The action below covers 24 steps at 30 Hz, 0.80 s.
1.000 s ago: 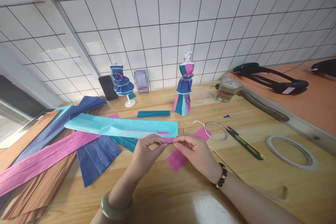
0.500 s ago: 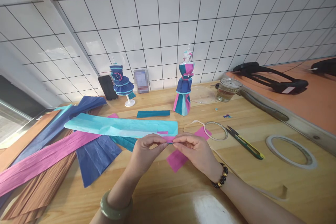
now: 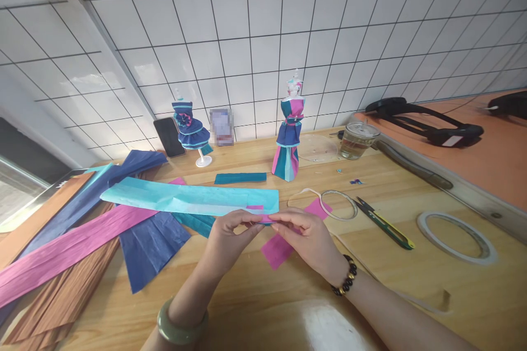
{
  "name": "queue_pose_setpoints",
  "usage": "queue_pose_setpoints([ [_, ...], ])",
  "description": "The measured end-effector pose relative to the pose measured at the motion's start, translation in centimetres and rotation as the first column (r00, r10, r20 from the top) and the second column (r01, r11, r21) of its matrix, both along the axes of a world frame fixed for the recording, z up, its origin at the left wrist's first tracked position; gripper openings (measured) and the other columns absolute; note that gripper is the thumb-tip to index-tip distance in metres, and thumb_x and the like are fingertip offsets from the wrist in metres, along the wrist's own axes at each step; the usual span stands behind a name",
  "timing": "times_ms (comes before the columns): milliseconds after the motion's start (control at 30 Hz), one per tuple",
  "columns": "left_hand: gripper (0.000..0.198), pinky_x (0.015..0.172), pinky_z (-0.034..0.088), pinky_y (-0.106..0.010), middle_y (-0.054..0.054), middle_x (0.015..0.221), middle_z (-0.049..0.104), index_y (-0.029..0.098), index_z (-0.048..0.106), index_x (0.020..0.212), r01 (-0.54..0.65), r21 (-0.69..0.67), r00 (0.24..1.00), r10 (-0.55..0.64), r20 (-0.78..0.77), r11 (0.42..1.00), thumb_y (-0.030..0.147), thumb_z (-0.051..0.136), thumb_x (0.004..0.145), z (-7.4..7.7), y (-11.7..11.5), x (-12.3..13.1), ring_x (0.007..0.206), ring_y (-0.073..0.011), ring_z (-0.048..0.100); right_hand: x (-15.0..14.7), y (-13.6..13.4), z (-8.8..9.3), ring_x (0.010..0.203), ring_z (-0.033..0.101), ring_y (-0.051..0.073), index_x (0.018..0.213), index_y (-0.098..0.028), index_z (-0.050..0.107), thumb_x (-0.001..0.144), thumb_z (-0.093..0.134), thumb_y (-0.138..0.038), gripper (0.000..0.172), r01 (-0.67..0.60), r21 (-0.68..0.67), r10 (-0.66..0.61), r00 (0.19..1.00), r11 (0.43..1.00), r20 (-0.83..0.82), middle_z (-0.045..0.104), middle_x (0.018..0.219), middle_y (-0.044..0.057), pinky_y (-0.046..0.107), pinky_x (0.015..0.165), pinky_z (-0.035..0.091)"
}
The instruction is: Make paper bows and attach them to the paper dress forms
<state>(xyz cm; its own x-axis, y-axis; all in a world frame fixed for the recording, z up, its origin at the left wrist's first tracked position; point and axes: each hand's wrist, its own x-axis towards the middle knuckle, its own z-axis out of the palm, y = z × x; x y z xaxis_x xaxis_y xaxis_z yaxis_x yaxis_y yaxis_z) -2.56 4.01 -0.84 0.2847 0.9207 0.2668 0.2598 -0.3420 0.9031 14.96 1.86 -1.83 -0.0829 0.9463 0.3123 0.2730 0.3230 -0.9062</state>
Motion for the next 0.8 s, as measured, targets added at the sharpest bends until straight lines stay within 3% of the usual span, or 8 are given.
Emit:
queue_pose_setpoints([
  [267,0.011,0.070,0.049,-0.029,-0.004,0.076,0.069,0.022,0.071,0.081,0.022,0.109,0.998,-0.016,-0.059,0.994,0.018,0.062,0.075,-0.16,0.15,-0.14,0.075,-0.0172,0.062,0.14,-0.07,0.04,0.077,0.059,0.017,0.090,-0.024,0.068,0.085,0.050,-0.022,0.019,-0.055,0.162,0.038,0.993,0.985,0.109,0.065,0.083,0.005,0.030,0.068,0.049],
  [800,0.008,0.068,0.049,-0.028,-0.004,0.073,0.068,0.019,0.067,0.070,-0.015,0.068,0.995,0.021,-0.093,0.998,0.025,0.062,0.074,-0.05,0.15,-0.18,0.070,-0.0165,0.061,0.23,-0.14,0.14,0.080,0.061,0.017,0.084,-0.024,0.068,0.084,0.052,-0.019,0.017,-0.037,0.158,0.020,0.994,0.987,0.104,0.067,0.085,0.004,0.030,0.071,0.050],
])
